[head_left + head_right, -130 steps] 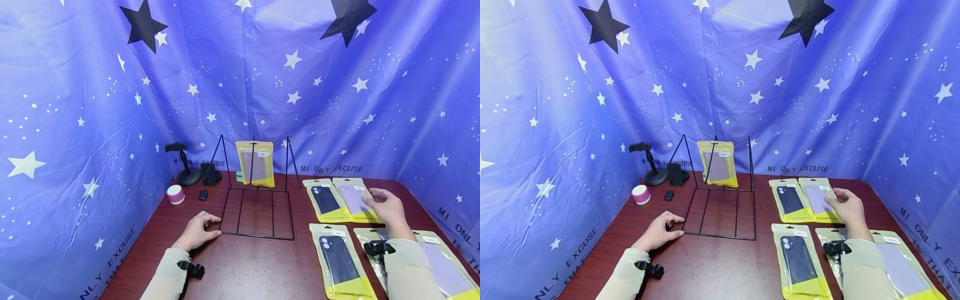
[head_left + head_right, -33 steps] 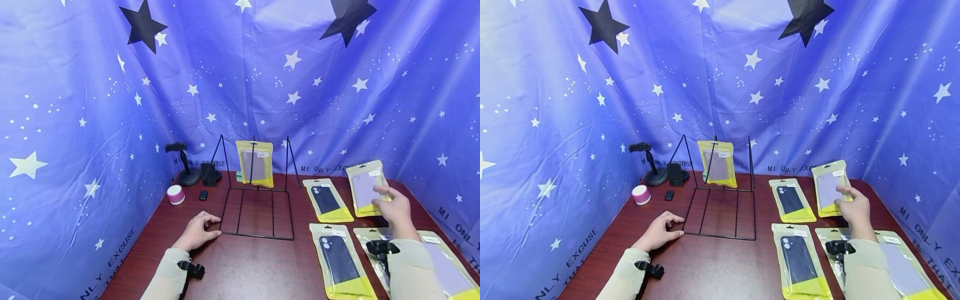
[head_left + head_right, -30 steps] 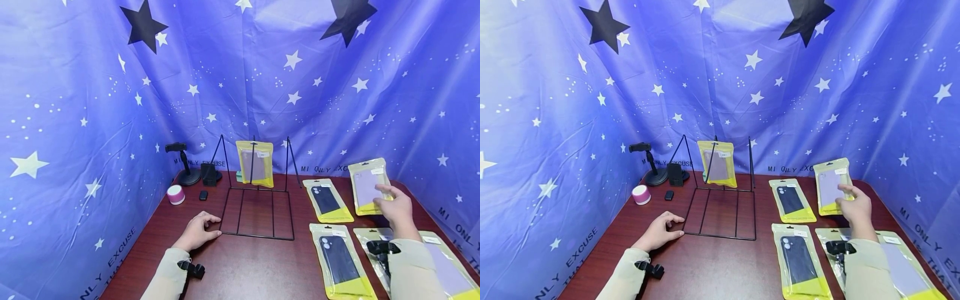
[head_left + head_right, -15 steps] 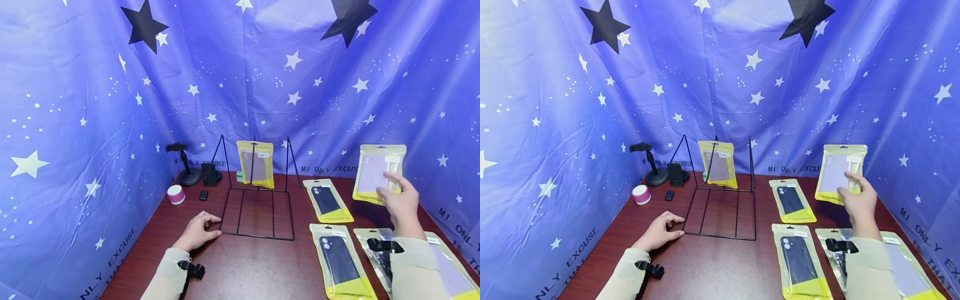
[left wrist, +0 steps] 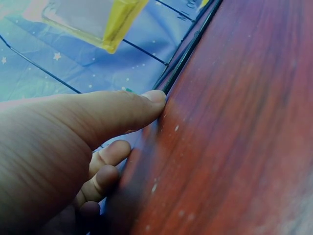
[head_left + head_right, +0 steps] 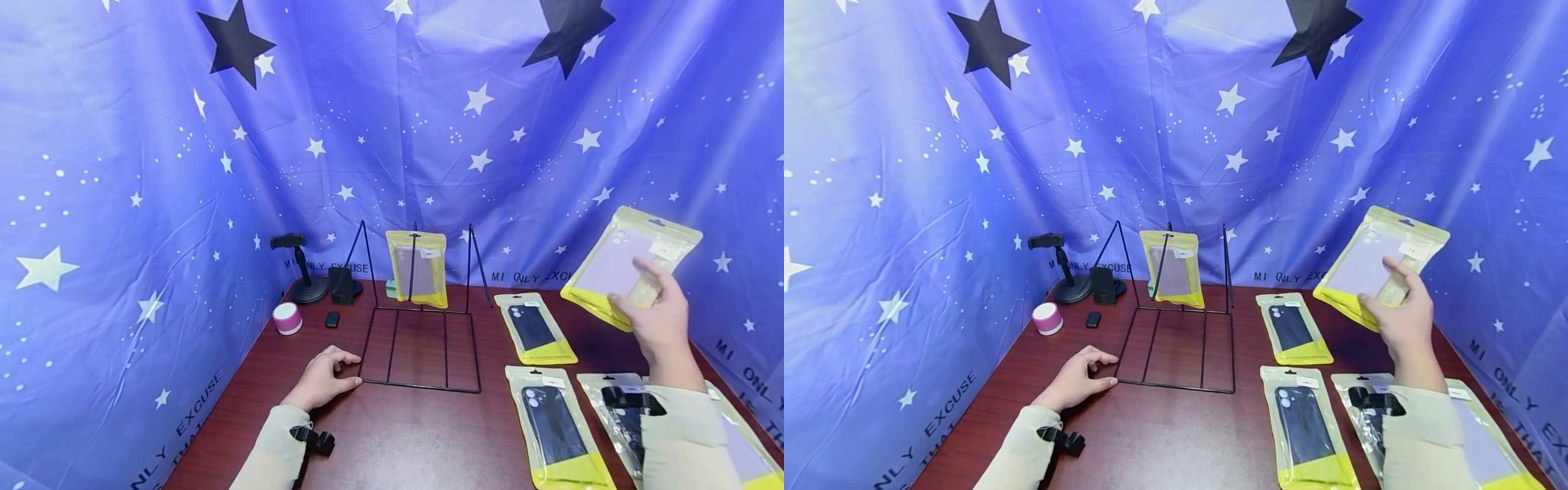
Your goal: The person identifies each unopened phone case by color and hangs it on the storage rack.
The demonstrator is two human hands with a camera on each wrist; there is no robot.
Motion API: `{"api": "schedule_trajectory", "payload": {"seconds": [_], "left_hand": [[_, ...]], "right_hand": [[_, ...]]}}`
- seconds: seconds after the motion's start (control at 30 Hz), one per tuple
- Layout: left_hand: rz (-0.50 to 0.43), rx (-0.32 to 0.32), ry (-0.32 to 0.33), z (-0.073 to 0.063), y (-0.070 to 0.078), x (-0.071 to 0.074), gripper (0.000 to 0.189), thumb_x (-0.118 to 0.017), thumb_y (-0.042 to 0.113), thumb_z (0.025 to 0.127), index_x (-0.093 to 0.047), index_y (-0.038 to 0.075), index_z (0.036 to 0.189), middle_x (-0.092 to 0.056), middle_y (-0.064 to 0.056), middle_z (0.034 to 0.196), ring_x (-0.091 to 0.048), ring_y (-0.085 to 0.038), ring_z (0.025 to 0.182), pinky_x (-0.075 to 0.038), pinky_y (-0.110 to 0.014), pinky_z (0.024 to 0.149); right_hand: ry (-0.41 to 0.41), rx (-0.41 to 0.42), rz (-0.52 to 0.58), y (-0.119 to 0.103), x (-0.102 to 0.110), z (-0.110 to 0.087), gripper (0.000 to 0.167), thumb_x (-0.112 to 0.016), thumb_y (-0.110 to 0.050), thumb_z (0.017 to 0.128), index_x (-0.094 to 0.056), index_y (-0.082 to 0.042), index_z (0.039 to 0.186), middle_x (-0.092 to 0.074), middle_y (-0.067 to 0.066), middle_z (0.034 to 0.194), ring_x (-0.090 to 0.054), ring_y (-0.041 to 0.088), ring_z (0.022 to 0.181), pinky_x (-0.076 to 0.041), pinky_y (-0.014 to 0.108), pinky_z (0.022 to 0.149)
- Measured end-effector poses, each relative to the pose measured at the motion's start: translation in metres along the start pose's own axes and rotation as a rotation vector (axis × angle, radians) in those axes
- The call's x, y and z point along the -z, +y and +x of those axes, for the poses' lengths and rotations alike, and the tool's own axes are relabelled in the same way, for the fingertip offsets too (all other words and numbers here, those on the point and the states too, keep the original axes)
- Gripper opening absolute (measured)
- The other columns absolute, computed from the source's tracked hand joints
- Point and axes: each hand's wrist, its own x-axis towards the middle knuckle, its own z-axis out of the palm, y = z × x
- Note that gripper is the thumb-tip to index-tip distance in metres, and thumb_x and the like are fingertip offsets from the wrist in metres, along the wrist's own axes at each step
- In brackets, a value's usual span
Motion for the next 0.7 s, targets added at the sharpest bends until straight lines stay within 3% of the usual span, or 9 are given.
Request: {"api": "schedule_trajectory", "payload": {"seconds": [0.2,0.33,0.5,0.7], "left_hand": [[0.003,0.004,-0.004,0.000,0.000,0.000,0.037,-0.093,0.031,0.080,-0.078,0.028,0.114,-0.060,0.012,0.098,-0.053,-0.010,0.088,-0.047,-0.031,0.080],[0.002,0.004,-0.006,0.000,0.001,0.000,0.037,-0.093,0.030,0.080,-0.078,0.027,0.114,-0.061,0.011,0.098,-0.054,-0.011,0.088,-0.048,-0.031,0.081],[-0.002,0.003,-0.005,0.000,0.002,0.001,0.037,-0.093,0.029,0.080,-0.078,0.027,0.114,-0.061,0.010,0.098,-0.054,-0.011,0.088,-0.048,-0.031,0.080],[-0.007,0.001,-0.004,-0.001,0.002,0.001,0.037,-0.093,0.029,0.080,-0.078,0.026,0.114,-0.061,0.010,0.099,-0.054,-0.012,0.089,-0.048,-0.032,0.081]], "right_hand": [[-0.051,0.075,-0.119,-0.016,-0.002,-0.006,0.082,-0.080,0.010,0.081,-0.057,-0.023,0.152,-0.052,-0.010,0.131,-0.052,0.003,0.096,-0.048,0.008,0.069],[-0.029,0.113,-0.136,-0.028,-0.007,-0.010,0.087,-0.081,0.014,0.077,-0.054,-0.020,0.153,-0.052,-0.012,0.127,-0.055,0.005,0.095,-0.048,0.008,0.071],[0.058,0.152,-0.117,-0.044,-0.012,-0.015,0.075,-0.083,0.008,0.078,-0.063,-0.017,0.146,-0.058,-0.007,0.138,-0.054,0.010,0.117,-0.038,0.013,0.098],[0.128,0.291,-0.058,-0.065,-0.015,-0.023,0.063,-0.081,0.010,0.075,-0.069,-0.005,0.135,-0.064,-0.010,0.132,-0.053,0.012,0.127,-0.032,0.023,0.111]]}}
